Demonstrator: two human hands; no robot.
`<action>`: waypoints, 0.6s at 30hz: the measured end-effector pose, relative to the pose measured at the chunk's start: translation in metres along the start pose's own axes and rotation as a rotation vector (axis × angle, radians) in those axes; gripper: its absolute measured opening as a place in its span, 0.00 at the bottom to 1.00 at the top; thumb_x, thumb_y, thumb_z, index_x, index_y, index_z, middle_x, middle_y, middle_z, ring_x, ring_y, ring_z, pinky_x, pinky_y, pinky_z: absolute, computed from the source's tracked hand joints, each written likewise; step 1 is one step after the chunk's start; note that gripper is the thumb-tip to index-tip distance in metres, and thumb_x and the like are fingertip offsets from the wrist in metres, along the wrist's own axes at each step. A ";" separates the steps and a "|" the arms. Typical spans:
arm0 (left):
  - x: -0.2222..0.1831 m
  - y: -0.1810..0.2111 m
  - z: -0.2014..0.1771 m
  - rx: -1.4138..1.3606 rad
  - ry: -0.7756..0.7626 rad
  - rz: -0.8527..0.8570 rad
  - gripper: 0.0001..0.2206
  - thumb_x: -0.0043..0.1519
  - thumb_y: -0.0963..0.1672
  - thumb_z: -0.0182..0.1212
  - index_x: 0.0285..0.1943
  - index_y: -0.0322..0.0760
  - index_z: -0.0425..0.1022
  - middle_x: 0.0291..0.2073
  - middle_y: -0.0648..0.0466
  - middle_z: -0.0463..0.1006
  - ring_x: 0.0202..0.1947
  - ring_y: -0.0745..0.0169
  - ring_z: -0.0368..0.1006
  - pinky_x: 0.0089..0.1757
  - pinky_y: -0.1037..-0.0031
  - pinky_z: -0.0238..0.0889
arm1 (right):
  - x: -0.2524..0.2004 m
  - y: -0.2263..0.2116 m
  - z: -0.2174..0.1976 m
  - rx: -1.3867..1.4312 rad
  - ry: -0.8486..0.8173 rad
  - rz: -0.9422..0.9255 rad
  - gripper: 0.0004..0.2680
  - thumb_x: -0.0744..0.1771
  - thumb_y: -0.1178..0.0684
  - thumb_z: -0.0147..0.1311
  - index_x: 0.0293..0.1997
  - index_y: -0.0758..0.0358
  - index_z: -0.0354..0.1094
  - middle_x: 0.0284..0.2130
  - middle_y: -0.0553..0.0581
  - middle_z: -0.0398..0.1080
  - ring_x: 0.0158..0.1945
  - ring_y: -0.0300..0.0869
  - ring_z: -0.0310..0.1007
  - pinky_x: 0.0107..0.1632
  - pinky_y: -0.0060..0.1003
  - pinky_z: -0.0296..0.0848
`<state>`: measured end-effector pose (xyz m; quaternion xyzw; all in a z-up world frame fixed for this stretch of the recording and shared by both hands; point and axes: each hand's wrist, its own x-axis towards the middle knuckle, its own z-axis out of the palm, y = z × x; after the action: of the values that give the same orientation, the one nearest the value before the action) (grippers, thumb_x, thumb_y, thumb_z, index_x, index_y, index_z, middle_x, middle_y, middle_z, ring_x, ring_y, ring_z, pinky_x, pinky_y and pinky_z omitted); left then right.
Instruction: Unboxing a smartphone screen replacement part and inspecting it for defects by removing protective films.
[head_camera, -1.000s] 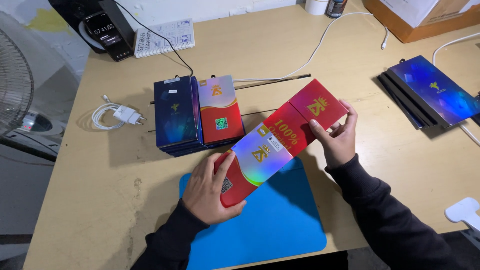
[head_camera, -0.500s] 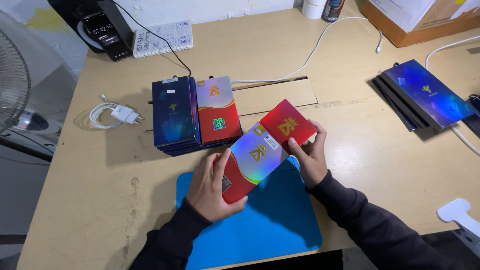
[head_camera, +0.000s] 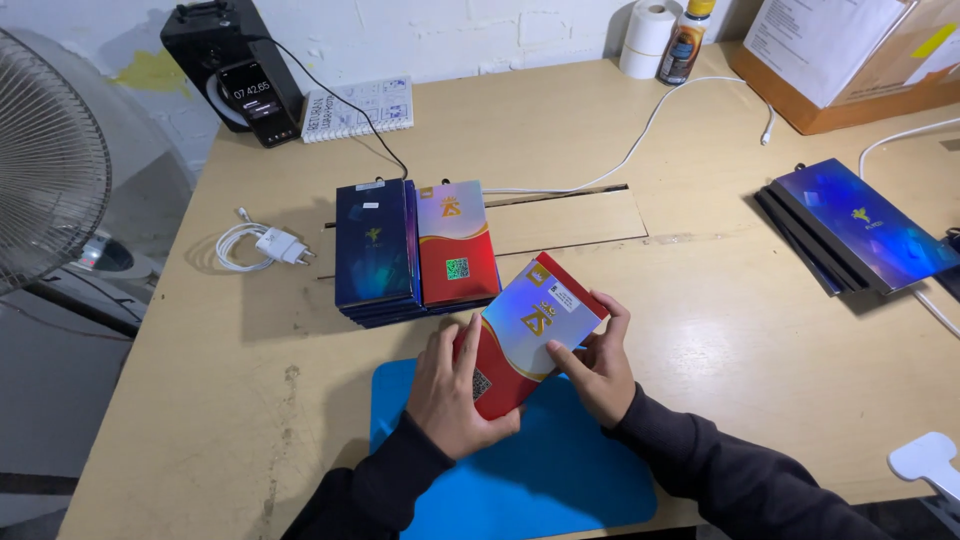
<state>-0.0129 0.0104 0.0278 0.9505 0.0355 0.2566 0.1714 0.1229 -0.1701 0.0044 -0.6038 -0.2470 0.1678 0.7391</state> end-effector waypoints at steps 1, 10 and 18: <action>0.000 -0.001 0.001 -0.002 0.000 0.003 0.53 0.45 0.61 0.69 0.77 0.32 0.52 0.56 0.41 0.66 0.56 0.44 0.66 0.50 0.58 0.67 | 0.000 -0.002 0.001 -0.001 0.003 -0.001 0.28 0.65 0.52 0.58 0.67 0.49 0.38 0.55 0.69 0.71 0.51 0.55 0.79 0.41 0.51 0.89; 0.000 0.006 0.007 -0.070 0.047 0.010 0.55 0.46 0.59 0.71 0.78 0.30 0.49 0.57 0.38 0.64 0.56 0.42 0.66 0.49 0.59 0.69 | 0.000 0.007 -0.008 0.109 -0.075 -0.058 0.20 0.69 0.54 0.51 0.65 0.52 0.41 0.59 0.71 0.65 0.59 0.55 0.70 0.50 0.51 0.83; 0.005 0.016 -0.015 -1.144 -0.399 -0.606 0.40 0.57 0.54 0.56 0.79 0.50 0.44 0.62 0.46 0.73 0.59 0.61 0.76 0.40 0.66 0.82 | 0.016 0.000 -0.028 0.211 -0.091 0.043 0.26 0.68 0.51 0.51 0.74 0.48 0.38 0.51 0.73 0.73 0.47 0.54 0.79 0.41 0.48 0.84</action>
<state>-0.0167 0.0002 0.0477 0.6873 0.1267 -0.0047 0.7152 0.1524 -0.1840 0.0032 -0.5197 -0.2483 0.2356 0.7828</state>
